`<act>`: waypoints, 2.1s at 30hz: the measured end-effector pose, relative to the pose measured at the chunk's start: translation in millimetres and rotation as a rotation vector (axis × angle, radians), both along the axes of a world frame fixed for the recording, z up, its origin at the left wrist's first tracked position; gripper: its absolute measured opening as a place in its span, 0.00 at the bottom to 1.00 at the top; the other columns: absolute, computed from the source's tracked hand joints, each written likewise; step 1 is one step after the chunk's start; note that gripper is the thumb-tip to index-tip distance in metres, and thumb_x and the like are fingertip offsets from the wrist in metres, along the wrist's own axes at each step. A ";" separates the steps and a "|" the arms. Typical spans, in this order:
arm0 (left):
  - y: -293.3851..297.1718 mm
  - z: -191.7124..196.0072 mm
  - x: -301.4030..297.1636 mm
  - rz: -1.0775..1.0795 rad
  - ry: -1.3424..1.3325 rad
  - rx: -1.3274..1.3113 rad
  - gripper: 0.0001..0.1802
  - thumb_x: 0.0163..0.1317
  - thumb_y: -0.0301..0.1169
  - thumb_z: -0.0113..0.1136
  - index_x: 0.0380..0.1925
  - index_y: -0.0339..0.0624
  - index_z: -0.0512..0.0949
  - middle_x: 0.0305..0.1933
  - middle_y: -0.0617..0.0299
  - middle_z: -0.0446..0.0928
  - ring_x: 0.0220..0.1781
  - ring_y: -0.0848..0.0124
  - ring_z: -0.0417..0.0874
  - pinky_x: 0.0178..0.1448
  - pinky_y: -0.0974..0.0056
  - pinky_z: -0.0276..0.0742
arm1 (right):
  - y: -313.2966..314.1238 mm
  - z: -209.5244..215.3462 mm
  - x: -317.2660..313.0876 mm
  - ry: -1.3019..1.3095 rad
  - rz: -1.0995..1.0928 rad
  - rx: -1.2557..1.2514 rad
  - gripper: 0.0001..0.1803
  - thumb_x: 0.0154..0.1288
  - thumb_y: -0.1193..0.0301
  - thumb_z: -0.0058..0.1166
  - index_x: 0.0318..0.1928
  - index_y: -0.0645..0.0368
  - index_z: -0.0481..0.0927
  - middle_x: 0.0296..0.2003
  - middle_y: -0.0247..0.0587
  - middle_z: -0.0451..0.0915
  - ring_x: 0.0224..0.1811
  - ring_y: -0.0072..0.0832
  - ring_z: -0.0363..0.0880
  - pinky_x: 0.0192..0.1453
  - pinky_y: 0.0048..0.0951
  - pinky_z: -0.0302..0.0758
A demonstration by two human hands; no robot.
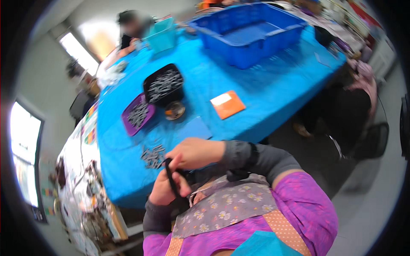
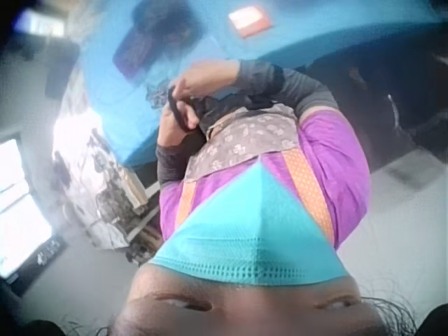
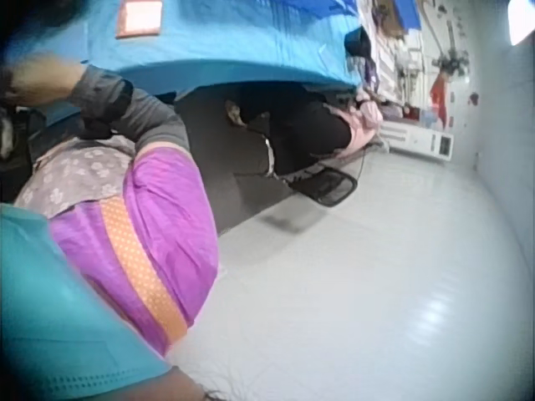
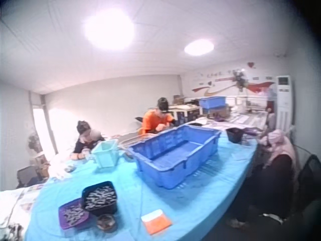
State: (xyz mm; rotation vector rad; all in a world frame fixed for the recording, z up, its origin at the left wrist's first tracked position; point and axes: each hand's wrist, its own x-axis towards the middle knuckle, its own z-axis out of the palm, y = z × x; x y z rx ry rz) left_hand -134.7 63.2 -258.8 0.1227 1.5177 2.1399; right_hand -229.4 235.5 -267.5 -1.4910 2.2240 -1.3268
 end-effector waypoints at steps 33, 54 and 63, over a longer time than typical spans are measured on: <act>91.7 62.0 -59.1 0.040 1.245 -0.119 0.16 0.47 0.25 0.71 0.38 0.37 0.82 0.33 0.59 0.80 0.31 0.67 0.79 0.33 0.65 0.75 | -13.8 -8.2 5.4 -0.121 0.318 0.095 0.18 0.65 0.56 0.48 0.30 0.58 0.81 0.23 0.50 0.78 0.28 0.49 0.77 0.30 0.42 0.71; 176.6 33.9 -4.6 -0.692 -0.403 0.916 0.34 0.65 0.60 0.42 0.29 0.36 0.78 0.23 0.62 0.77 0.25 0.74 0.78 0.31 0.70 0.73 | -55.1 53.9 15.8 -0.028 0.818 0.099 0.14 0.48 0.64 0.65 0.31 0.58 0.77 0.26 0.42 0.78 0.31 0.40 0.79 0.34 0.36 0.72; 114.7 70.2 -86.3 0.473 1.205 0.040 0.10 0.52 0.32 0.66 0.17 0.43 0.76 0.16 0.63 0.73 0.18 0.67 0.76 0.21 0.66 0.68 | -79.3 -106.7 -21.8 -0.740 0.502 -0.084 0.14 0.65 0.61 0.53 0.33 0.61 0.78 0.31 0.37 0.78 0.33 0.23 0.75 0.39 0.30 0.74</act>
